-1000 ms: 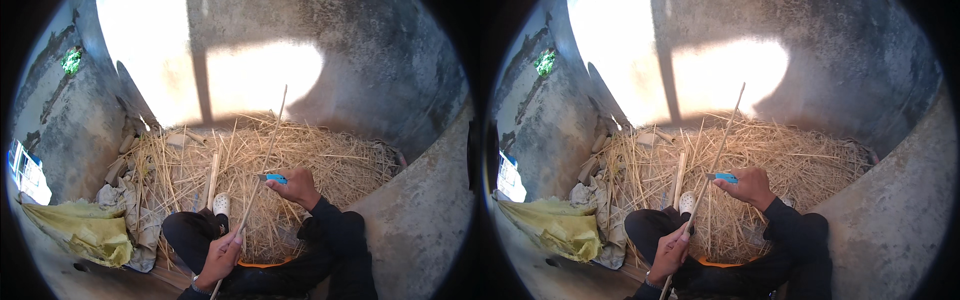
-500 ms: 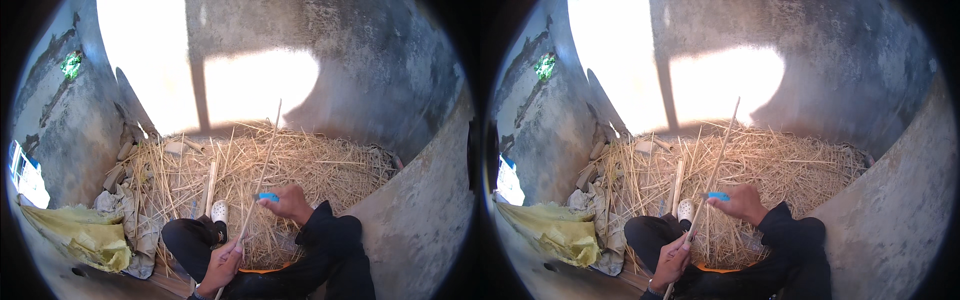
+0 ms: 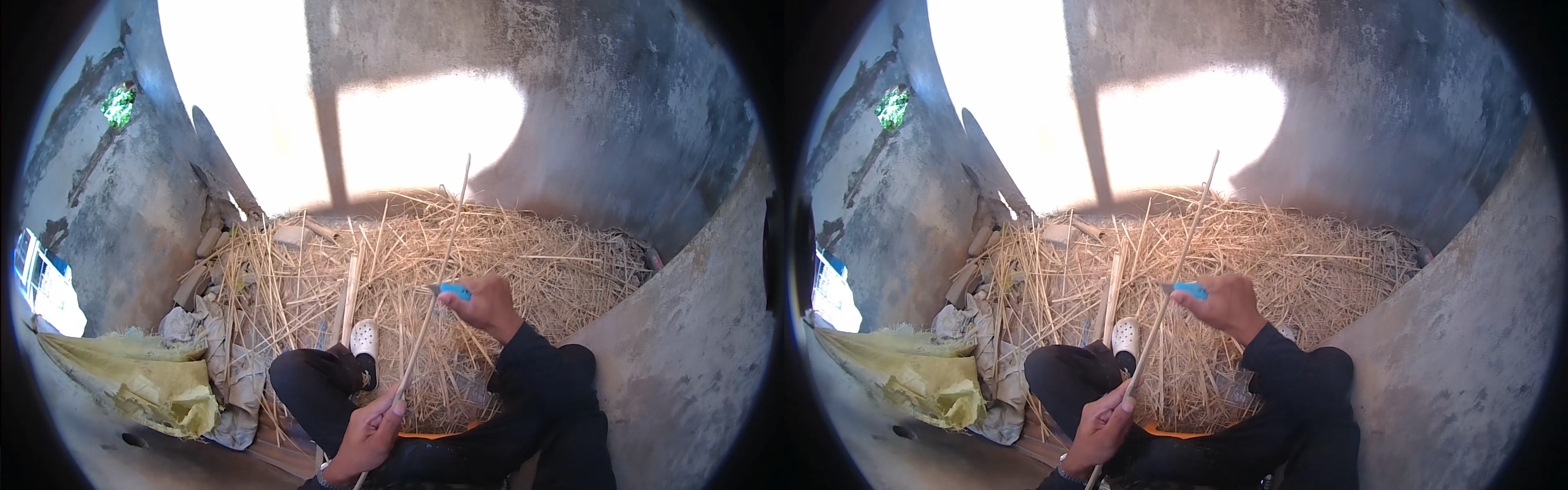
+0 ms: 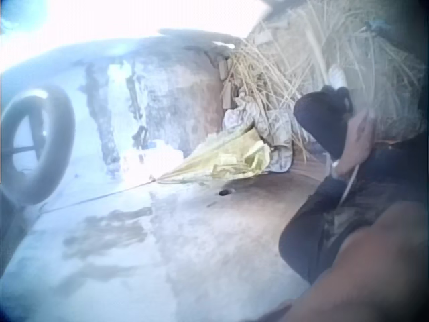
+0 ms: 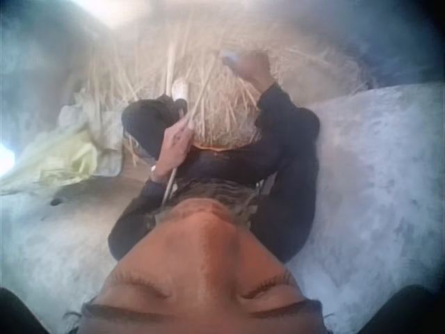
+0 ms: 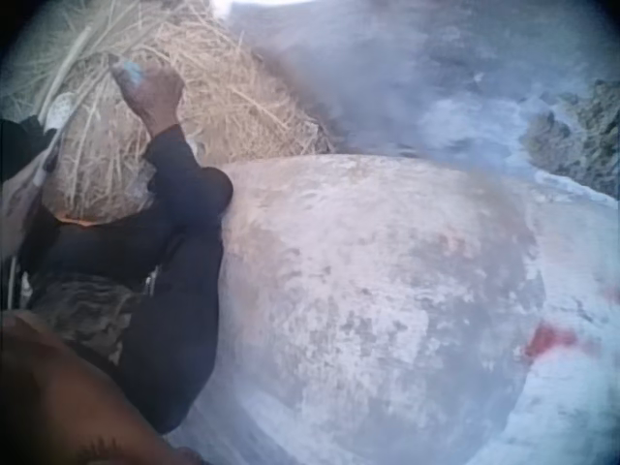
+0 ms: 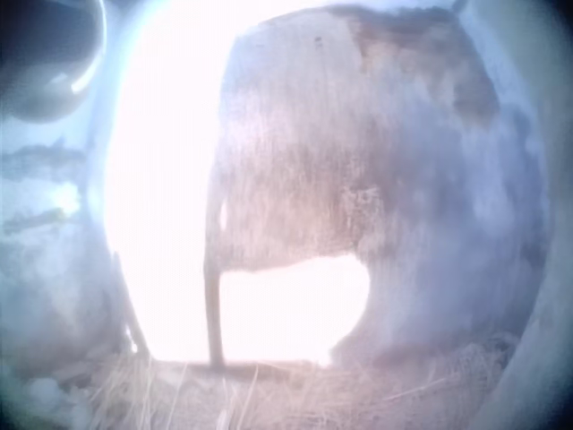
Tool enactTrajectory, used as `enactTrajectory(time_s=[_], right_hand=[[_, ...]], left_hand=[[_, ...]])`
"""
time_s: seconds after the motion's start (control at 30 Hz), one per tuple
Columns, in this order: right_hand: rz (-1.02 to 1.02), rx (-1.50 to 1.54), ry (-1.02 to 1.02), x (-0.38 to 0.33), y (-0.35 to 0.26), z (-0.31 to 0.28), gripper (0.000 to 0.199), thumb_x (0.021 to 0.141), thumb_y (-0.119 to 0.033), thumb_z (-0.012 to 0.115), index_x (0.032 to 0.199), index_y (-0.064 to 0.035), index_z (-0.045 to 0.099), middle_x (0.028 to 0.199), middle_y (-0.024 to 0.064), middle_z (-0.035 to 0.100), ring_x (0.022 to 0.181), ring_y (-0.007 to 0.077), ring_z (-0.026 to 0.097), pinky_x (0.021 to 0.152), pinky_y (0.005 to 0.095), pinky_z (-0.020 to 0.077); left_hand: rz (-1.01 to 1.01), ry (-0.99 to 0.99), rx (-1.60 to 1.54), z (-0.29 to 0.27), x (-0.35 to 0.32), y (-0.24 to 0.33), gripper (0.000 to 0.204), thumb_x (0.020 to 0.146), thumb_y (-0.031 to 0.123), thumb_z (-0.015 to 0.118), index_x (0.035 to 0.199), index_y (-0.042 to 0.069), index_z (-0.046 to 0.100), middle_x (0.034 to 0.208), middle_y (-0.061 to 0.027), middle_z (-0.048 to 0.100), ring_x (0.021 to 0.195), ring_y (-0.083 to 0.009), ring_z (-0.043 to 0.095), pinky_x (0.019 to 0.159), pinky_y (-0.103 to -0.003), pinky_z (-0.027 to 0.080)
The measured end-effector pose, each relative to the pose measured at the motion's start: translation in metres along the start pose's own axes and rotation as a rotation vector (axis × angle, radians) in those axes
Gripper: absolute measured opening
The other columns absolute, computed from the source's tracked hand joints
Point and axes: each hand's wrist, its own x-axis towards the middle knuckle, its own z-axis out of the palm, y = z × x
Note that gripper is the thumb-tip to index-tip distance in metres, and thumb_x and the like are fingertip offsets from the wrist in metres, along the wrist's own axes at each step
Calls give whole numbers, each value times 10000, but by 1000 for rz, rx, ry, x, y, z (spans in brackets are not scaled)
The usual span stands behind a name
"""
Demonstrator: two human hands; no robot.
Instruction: The person sits on a straw-covered floor and uses a blue utility knife to peel the outer layer off long, thin sticks. They hold the stick with one hand and scrape along its length with the knife, repeating the action on multiple sticks.
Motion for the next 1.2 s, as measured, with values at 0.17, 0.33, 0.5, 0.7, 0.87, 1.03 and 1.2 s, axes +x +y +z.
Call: enactTrajectory(time_s=[0.17,0.33,0.5,0.7,0.87,1.03,1.2], right_hand=[[35,64,-14,4,8,-9,703,839,-737,464,577,-99,600,460,90,513,426,246,558,444,389,428],[-26,59,35,1,3,-1,733,846,-749,435,556,-92,583,450,73,500,400,238,523,430,377,412],[131,88,81,16,27,-18,760,848,-765,406,527,-93,554,425,59,473,389,225,511,424,379,402],[18,67,71,5,15,2,751,841,-754,432,520,-83,537,434,70,460,407,262,509,434,393,395],[191,-30,179,35,66,-20,761,842,-757,424,508,-82,536,435,76,442,416,252,501,438,403,379],[337,-105,209,47,117,-21,774,857,-747,399,557,-59,590,482,117,511,487,293,559,493,440,414],[564,-216,273,63,157,-48,824,859,-766,343,622,-26,617,582,180,581,626,377,616,599,485,448]], left_hand=[[7,-32,-44,1,1,8,439,1023,211,459,1400,-13,426,634,98,382,532,7,316,484,-173,231],[48,7,75,0,-6,9,438,1016,175,472,1401,-26,418,688,84,438,588,17,341,518,-158,264],[63,-31,81,2,-11,-2,449,1003,133,493,1407,-42,404,811,56,515,672,15,383,591,-139,319],[42,-7,98,3,-20,-2,464,989,107,518,1409,-46,396,920,50,552,732,4,421,642,-138,348],[38,-67,151,9,-24,-9,334,985,145,527,1268,-14,450,839,40,504,694,-14,407,596,-172,333],[110,-85,285,10,-33,-7,186,978,195,529,1027,26,589,688,-19,415,634,-96,387,552,-270,370],[-10,-170,290,10,-50,5,331,986,189,521,1274,26,538,720,-49,464,687,-88,412,592,-273,399]])
